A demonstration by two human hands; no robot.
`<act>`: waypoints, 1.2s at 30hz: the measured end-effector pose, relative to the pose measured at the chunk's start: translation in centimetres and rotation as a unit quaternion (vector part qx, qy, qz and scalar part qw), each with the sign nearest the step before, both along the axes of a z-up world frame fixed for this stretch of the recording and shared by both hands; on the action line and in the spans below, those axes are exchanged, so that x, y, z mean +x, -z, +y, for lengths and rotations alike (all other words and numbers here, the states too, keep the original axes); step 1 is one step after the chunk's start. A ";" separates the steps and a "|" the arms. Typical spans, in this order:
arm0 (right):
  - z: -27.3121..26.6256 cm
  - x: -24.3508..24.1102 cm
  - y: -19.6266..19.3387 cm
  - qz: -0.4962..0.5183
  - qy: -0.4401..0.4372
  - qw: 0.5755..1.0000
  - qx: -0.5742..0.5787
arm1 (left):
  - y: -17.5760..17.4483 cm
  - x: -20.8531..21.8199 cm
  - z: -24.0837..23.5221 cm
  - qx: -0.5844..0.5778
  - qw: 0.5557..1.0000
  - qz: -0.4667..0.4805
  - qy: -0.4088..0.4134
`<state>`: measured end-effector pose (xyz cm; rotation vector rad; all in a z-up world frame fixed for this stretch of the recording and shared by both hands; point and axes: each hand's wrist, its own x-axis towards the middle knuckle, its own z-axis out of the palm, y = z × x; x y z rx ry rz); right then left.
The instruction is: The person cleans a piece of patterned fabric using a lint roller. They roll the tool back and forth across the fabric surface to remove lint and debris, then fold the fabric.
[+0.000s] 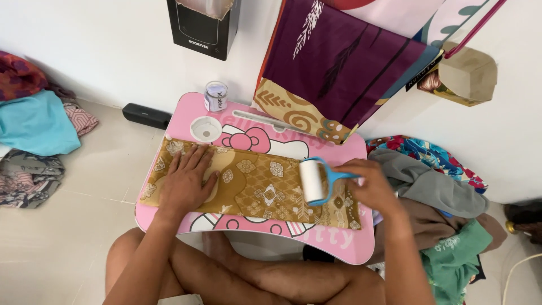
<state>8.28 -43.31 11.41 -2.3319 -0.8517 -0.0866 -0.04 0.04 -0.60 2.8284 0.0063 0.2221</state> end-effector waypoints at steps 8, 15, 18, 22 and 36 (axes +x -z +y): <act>2.6 -4.9 2.6 0.063 -0.045 0.997 -0.001 | 0.0 0.0 -0.1 0.001 1.000 -0.027 -0.003; -8.6 -5.2 3.0 0.026 0.091 0.995 0.018 | 0.1 0.0 -0.1 -0.002 1.000 -0.023 -0.004; -9.7 -5.6 2.5 0.062 0.154 0.984 0.060 | 0.3 0.1 -0.1 -0.003 1.000 -0.015 -0.008; -5.8 -3.4 2.8 0.015 0.087 0.995 0.049 | 0.6 0.1 0.0 -0.002 1.000 -0.022 -0.009; -5.5 -0.3 1.8 0.000 0.079 0.997 0.020 | -0.4 0.1 -0.1 0.001 1.000 0.004 -0.006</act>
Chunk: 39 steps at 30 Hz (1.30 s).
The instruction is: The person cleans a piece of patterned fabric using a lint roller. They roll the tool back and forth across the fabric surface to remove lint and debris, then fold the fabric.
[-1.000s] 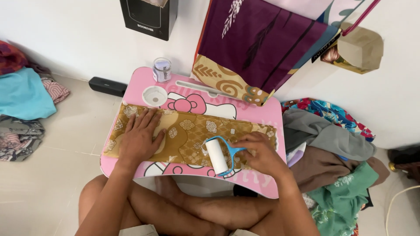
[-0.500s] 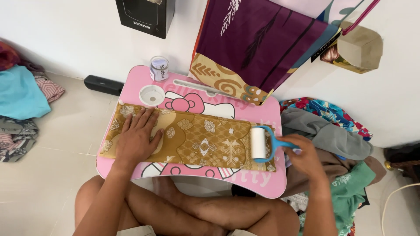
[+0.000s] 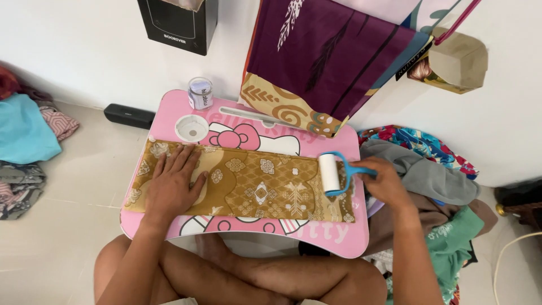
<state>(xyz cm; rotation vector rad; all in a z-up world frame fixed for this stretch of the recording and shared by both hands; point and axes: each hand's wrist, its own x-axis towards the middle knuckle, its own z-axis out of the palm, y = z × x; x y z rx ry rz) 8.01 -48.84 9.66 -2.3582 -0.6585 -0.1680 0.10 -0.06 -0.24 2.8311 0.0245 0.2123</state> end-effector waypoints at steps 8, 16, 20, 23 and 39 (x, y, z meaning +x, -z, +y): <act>-1.5 -9.4 -1.3 -0.005 0.250 0.965 -0.079 | 0.1 -0.1 0.0 -0.007 1.000 -0.008 -0.003; 5.9 -18.5 2.7 0.064 0.390 0.904 -0.163 | 0.1 -0.1 0.4 -0.037 0.996 -0.062 0.048; 8.2 -13.7 0.7 0.113 0.377 0.905 -0.162 | 0.3 -0.1 0.6 -0.039 0.996 -0.063 0.050; 8.0 -8.9 1.3 0.105 0.332 0.923 -0.163 | 0.3 -0.1 0.6 -0.058 0.996 -0.053 0.045; 12.3 -15.5 2.2 0.111 0.340 0.923 -0.141 | 1.0 0.0 0.6 -0.041 0.993 -0.103 0.041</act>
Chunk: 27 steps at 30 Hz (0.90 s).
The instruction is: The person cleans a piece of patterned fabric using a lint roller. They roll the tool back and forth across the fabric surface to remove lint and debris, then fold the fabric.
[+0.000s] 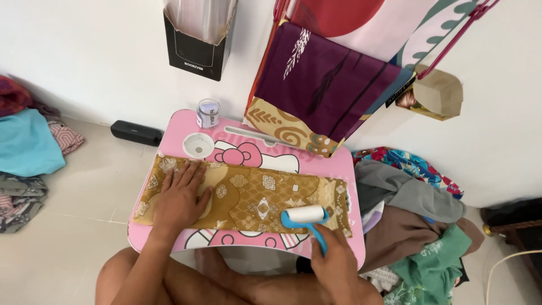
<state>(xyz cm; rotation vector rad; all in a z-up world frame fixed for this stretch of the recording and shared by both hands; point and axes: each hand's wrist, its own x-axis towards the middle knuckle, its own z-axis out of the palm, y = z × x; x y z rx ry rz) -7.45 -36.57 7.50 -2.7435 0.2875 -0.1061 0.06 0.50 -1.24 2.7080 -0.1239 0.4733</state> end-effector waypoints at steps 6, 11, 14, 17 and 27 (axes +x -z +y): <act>2.8 6.1 -0.3 -0.028 -0.095 0.995 0.000 | -0.2 -0.1 -0.1 -0.006 0.999 0.041 0.004; 4.0 11.4 -0.2 -0.039 -0.089 0.995 0.018 | -0.6 -0.2 -0.4 0.025 0.995 0.089 -0.039; 3.9 10.8 -0.7 -0.052 -0.078 0.995 0.027 | -0.4 0.0 -0.4 0.023 0.995 0.089 -0.039; 5.9 5.4 -3.7 -0.036 -0.069 0.996 0.050 | -1.1 -0.3 -0.4 0.020 0.995 0.094 -0.039; 10.0 10.2 0.2 -0.046 -0.145 0.988 0.037 | -0.6 -0.4 -0.5 0.026 0.996 0.074 -0.041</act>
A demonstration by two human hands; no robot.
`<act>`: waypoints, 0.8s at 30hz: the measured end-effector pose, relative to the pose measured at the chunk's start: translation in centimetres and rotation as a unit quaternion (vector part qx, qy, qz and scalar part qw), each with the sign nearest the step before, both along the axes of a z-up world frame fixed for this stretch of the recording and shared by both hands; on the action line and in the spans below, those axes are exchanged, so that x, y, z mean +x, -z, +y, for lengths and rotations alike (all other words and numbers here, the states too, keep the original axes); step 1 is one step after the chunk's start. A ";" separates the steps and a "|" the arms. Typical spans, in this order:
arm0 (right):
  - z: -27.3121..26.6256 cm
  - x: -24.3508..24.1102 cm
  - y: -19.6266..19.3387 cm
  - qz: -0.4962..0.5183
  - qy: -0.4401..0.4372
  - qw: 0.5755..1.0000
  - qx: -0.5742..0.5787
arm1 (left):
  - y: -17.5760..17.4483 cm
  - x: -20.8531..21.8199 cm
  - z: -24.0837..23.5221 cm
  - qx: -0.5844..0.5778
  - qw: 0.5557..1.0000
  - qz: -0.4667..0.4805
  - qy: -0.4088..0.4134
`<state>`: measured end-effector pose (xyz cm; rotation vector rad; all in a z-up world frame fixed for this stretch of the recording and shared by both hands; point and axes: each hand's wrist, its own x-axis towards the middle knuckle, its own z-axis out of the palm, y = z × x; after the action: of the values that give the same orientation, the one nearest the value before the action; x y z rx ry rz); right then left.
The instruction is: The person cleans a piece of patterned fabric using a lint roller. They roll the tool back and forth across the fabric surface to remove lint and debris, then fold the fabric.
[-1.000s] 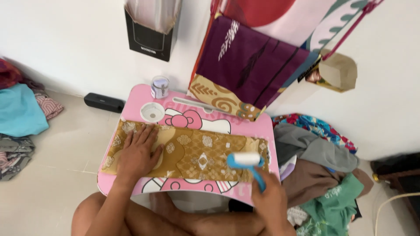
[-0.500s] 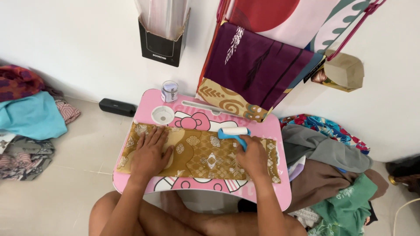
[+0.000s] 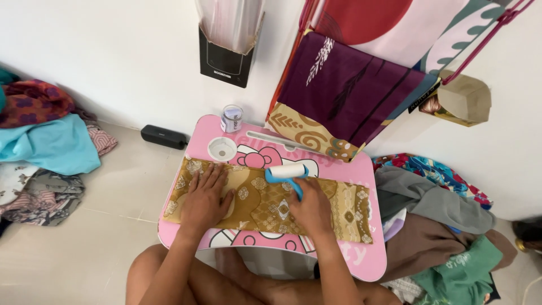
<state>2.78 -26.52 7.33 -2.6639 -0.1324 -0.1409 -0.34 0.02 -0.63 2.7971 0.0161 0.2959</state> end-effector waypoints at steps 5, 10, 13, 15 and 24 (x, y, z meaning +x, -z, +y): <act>0.1 2.1 0.5 -0.047 -0.027 0.998 0.012 | 0.3 0.1 0.1 -0.011 1.000 -0.001 -0.001; 2.1 -4.4 -1.6 -0.026 -0.044 0.998 0.020 | 0.2 -0.2 0.3 -0.066 0.997 -0.045 0.007; 3.3 -4.4 0.2 -0.017 -0.085 0.996 0.011 | 0.0 -0.2 0.5 -0.106 0.991 -0.076 0.021; 4.3 -3.1 0.9 -0.027 -0.100 0.995 0.000 | -0.7 -0.5 0.6 -0.116 0.990 -0.079 0.013; 6.7 0.2 -1.5 -0.020 -0.091 0.995 0.020 | -3.5 -1.4 1.9 -0.307 0.946 -0.086 -0.049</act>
<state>2.97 -19.83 8.81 -2.5948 -0.3810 -0.1363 -1.70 1.88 2.88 2.1472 0.1762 0.4664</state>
